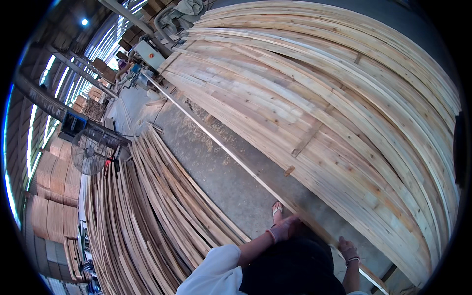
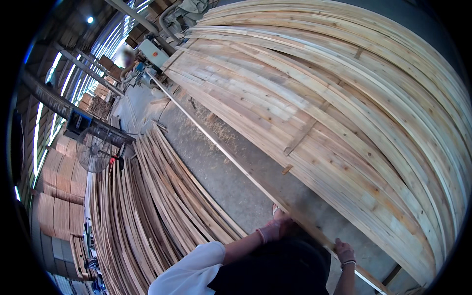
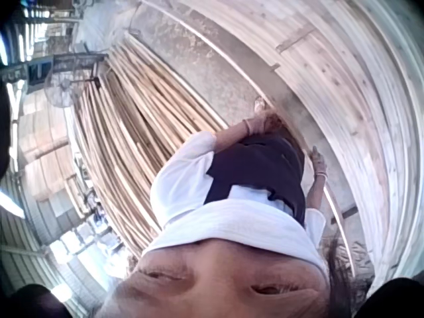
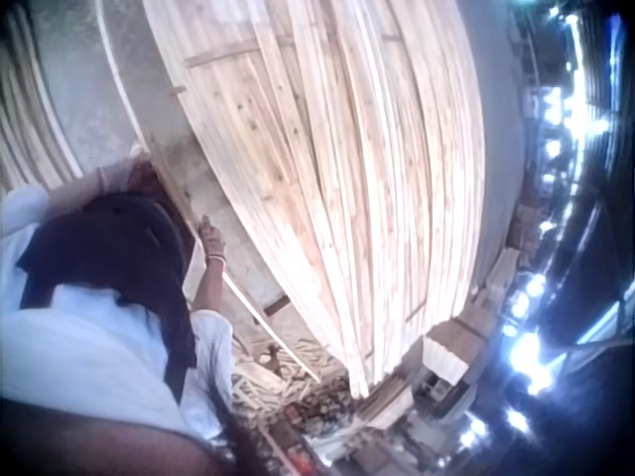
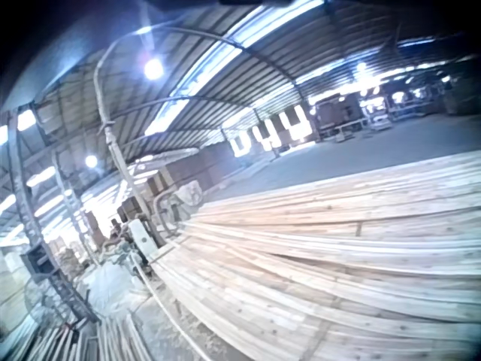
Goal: The person moves wood planks from one large stack to another, handling them one at a time by hand while wearing gloves.
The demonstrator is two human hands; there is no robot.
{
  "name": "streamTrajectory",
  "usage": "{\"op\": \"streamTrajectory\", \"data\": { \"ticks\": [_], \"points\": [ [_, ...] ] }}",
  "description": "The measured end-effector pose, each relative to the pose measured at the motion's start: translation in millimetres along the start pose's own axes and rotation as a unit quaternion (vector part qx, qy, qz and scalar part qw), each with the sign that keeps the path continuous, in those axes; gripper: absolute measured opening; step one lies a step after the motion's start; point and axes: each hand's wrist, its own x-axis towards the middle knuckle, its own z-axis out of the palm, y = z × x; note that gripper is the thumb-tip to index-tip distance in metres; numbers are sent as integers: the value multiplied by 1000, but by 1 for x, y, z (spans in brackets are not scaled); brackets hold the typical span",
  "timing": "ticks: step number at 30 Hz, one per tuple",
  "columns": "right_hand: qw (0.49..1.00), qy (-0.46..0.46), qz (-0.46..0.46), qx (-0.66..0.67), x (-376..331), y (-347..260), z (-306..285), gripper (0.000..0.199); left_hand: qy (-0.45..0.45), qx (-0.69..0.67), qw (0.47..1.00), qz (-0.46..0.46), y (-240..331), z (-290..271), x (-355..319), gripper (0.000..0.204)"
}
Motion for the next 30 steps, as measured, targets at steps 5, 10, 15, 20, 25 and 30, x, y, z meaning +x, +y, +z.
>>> {"op": "streamTrajectory", "data": {
  "ticks": [5,10,15,20,25,30],
  "points": [
    [994,-27,-77,69,-37,-163,-65,46,135,99,986,20,-20,34,-10,56],
    [975,83,-103,178,-27,-127,-51,41,189,86,977,53,23,120,-51,45],
    [987,104,122,-31,-104,-20,-128,47,182,212,943,181,123,107,-100,43],
    [952,235,197,-17,-186,112,-123,50,287,191,858,381,229,134,-130,32],
    [892,422,155,-38,-139,-14,-120,58,326,142,786,505,317,154,-132,28],
    [885,440,130,-87,-78,-127,-120,40,329,173,743,557,441,146,-146,30]
  ]
}}
